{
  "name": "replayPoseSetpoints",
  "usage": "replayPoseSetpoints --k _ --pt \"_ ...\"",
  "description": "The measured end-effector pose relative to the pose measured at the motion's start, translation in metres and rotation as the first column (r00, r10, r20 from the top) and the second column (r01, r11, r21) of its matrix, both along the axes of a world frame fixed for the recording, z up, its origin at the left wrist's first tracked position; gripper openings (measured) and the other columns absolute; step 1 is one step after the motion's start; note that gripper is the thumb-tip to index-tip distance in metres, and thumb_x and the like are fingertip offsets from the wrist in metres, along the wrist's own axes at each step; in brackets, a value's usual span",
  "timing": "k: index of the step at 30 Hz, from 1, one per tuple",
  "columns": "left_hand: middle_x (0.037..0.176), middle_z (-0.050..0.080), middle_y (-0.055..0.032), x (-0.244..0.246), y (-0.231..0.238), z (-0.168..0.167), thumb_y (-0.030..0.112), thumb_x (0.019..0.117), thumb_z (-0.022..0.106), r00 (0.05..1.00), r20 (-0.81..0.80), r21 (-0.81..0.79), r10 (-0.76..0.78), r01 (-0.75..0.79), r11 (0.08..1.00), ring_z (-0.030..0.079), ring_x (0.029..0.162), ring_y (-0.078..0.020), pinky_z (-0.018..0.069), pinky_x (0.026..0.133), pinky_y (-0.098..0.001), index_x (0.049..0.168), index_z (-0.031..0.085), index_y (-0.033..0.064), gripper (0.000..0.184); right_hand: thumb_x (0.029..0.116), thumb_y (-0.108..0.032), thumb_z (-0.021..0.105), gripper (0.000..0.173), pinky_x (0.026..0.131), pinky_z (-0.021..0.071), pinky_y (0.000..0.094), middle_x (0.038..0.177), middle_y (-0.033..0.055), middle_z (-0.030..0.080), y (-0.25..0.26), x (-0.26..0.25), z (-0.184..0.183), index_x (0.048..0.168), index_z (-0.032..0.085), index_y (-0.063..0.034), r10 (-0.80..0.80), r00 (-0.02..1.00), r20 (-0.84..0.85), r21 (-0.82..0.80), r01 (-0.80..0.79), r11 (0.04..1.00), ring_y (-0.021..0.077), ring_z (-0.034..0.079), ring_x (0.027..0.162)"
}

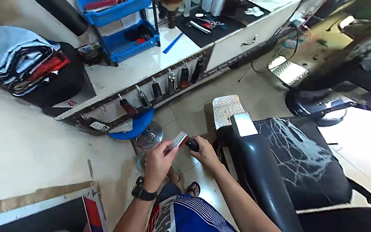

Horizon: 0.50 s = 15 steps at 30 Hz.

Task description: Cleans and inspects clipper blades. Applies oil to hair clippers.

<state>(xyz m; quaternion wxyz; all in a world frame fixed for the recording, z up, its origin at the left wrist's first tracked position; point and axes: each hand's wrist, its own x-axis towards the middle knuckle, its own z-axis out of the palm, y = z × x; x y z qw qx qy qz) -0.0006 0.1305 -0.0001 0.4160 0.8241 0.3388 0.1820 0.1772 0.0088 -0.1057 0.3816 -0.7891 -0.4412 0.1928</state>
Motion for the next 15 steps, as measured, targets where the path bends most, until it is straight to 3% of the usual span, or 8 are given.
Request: replayPoseSetpoints --k 2,7,12,15 --pt "0.107 0.072 -0.0055 0.019 -0.021 0.008 0.025 0.0964 0.072 0.995 0.087 0.019 -0.039 0.037 0.999 0.072 0.091 -0.0106 0.0635 0.083 -0.0309 0.117 0.075 0.0077 0.027 0.0861 -0.025 0.073 0.036 0.09 0.0562 0.0499 0.104 0.0136 0.073 -0.026 -0.011 -0.003 0.115 0.069 -0.0032 -0.035 0.999 -0.003 0.077 0.035 0.996 0.0268 0.07 0.099" --pt "0.109 0.074 -0.0057 -0.012 -0.056 -0.017 0.033 0.0995 0.066 0.986 -0.143 0.025 -0.081 0.086 0.996 0.071 0.094 -0.0123 0.0596 0.088 -0.0325 0.118 0.076 0.0102 0.031 0.0857 -0.025 0.074 0.037 0.091 0.0566 0.0459 0.104 0.0124 0.072 -0.08 -0.014 -0.009 0.114 0.069 -0.0023 -0.131 0.991 -0.002 0.138 0.13 0.982 0.0243 0.07 0.098" --pt "0.107 0.071 -0.0048 0.014 -0.088 0.018 0.028 0.0954 0.074 0.992 0.069 0.023 -0.106 0.105 0.994 0.072 0.09 -0.0095 0.0636 0.083 -0.0286 0.117 0.075 0.0085 0.029 0.0835 -0.023 0.075 0.036 0.09 0.0554 0.0444 0.103 0.0118 0.072 -0.103 -0.03 -0.005 0.113 0.069 -0.0027 -0.109 0.994 -0.004 0.178 0.108 0.978 0.0232 0.069 0.097" --pt "0.109 0.072 -0.0049 0.001 -0.082 0.004 0.032 0.0956 0.072 0.987 -0.082 0.025 -0.135 0.138 0.99 0.071 0.093 -0.0105 0.0613 0.086 -0.0297 0.117 0.075 0.0106 0.03 0.0838 -0.022 0.075 0.036 0.091 0.0564 0.0424 0.104 0.0108 0.072 -0.108 -0.027 0.003 0.114 0.069 -0.0032 -0.135 0.991 -0.017 0.191 0.136 0.972 0.0211 0.069 0.098"
